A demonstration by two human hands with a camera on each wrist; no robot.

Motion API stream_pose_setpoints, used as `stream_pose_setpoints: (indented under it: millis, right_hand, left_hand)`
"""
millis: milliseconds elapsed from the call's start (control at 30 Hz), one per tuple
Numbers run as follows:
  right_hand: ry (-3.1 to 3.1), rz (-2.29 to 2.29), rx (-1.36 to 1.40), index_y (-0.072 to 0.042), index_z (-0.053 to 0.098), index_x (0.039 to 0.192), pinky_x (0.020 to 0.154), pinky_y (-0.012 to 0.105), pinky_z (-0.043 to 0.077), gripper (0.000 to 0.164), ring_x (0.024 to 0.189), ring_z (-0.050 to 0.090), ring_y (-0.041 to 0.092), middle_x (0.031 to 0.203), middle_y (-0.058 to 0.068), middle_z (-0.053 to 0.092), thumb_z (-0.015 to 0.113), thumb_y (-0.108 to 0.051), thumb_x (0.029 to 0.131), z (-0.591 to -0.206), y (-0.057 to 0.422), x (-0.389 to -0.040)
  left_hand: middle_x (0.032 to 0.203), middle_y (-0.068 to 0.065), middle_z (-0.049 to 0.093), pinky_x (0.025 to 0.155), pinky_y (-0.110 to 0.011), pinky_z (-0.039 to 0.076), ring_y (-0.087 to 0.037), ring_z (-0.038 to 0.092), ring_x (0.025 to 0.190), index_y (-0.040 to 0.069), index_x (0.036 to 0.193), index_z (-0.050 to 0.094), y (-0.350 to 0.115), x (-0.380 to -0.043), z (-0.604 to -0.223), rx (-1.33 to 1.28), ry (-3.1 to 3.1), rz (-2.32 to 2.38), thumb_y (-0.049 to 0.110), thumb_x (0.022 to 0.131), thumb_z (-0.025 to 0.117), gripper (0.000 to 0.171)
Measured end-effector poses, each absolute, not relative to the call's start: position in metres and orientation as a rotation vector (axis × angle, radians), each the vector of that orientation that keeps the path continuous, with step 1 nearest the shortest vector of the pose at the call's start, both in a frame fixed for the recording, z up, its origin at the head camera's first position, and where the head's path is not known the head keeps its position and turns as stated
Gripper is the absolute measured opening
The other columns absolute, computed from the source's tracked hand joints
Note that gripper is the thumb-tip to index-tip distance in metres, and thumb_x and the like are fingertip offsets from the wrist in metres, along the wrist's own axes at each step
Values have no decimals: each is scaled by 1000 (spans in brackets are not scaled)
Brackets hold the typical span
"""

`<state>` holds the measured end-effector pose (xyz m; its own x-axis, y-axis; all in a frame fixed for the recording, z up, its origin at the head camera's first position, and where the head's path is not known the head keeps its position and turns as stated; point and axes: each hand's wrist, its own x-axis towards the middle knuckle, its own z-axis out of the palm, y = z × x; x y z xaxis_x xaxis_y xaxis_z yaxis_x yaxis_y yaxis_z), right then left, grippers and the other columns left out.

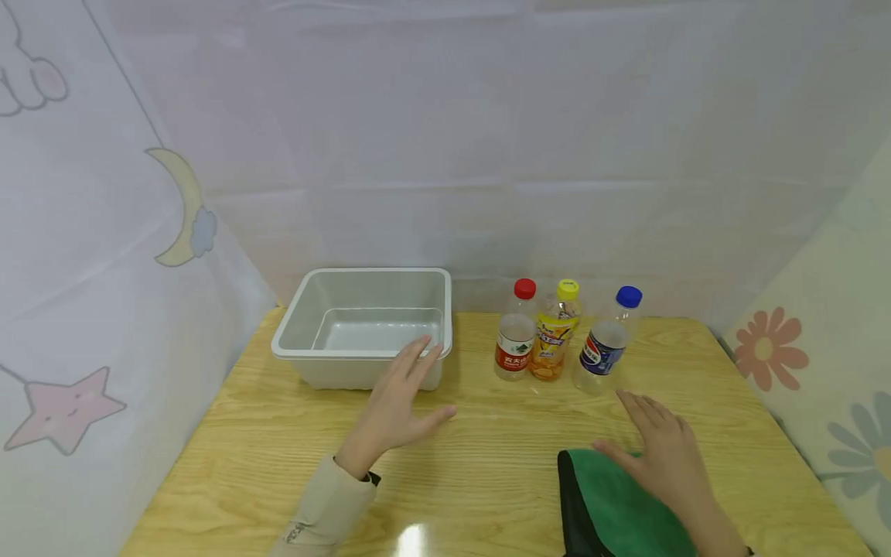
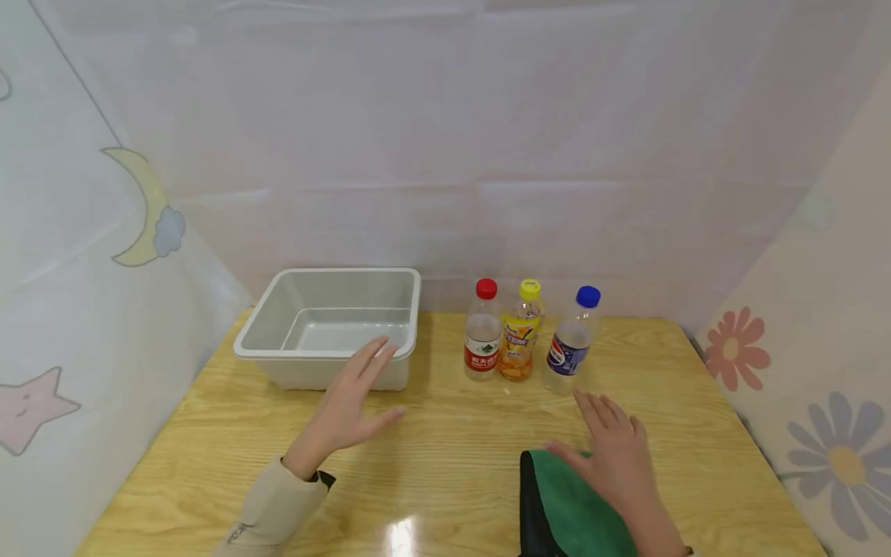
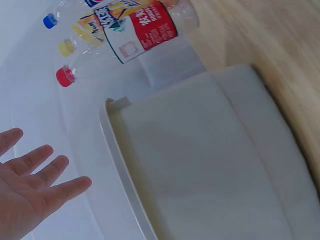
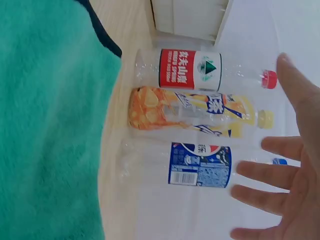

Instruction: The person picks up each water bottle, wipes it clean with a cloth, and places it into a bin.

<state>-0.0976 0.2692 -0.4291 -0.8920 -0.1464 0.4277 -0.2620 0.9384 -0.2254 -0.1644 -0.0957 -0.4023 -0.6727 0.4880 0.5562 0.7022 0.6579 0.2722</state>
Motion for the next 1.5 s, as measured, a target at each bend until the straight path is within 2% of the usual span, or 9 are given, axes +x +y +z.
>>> stream_pose_setpoints:
  millis: [100,200,367,567,767,933,1100,1267,1500]
  right_hand:
    - [-2737,461,284,0,54,123,76,61,41,74,98,53,46,110,27,58,74,-46,69,-424,272,-95]
    - [-2825,565,251,2,55,121,73,58,44,66,96,55,45,110,24,60,71,-44,75,-419,275,-93]
    - [-2966,676,242,1,56,121,69,53,49,59,90,60,36,106,19,63,65,-43,82,-415,278,-92]
    - [-3068,793,365,1,58,118,67,43,51,52,86,62,28,104,13,64,64,-38,84,-420,285,-95]
    - [-3156,795,625,1,57,117,65,41,52,59,84,62,29,102,13,64,66,-43,79,-425,294,-95]
    - [-3176,716,842,2,56,119,72,45,51,68,92,60,32,106,14,63,66,-49,76,-433,298,-96]
    - [-3200,603,903,2,57,118,78,46,49,77,98,58,33,111,13,62,66,-57,71,-445,299,-94]
    - [-3203,520,950,2,57,117,79,49,47,82,101,55,35,114,14,59,67,-61,66,-456,297,-89]
    - [-3185,328,1005,-3,52,127,78,46,49,97,106,51,35,124,16,51,63,-72,59,-470,294,-85]
  left_hand:
    - [140,-15,35,95,-50,39,-31,34,127,6,138,37,-88,-172,-396,-967,-2388,-766,53,86,53,72]
    - [137,-16,40,96,-48,39,-30,37,125,4,136,39,-80,-181,-391,-983,-2360,-829,48,90,49,64]
    - [133,-17,44,101,-47,33,-30,39,124,2,135,40,-70,-196,-385,-981,-2360,-1035,27,88,59,56]
    - [135,-13,44,101,-44,34,-27,39,124,3,134,41,-58,-211,-379,-938,-2411,-1132,23,88,61,54]
    - [128,-15,50,89,-37,45,-27,48,114,2,132,44,-44,-227,-371,-973,-2388,-1220,20,86,62,52]
    - [123,-15,54,87,-40,47,-27,50,111,1,130,46,-34,-240,-367,-964,-2420,-1282,21,87,62,50]
    - [121,-17,54,84,-37,49,-26,51,111,0,129,46,-23,-254,-369,-920,-2476,-1331,20,89,60,48]
    - [125,-16,52,87,-36,48,-24,49,113,1,131,45,-8,-265,-372,-861,-2526,-1355,23,90,59,49]
    - [123,-17,52,86,-37,48,-26,50,112,-3,130,45,10,-274,-374,-827,-2538,-1368,23,88,62,52]
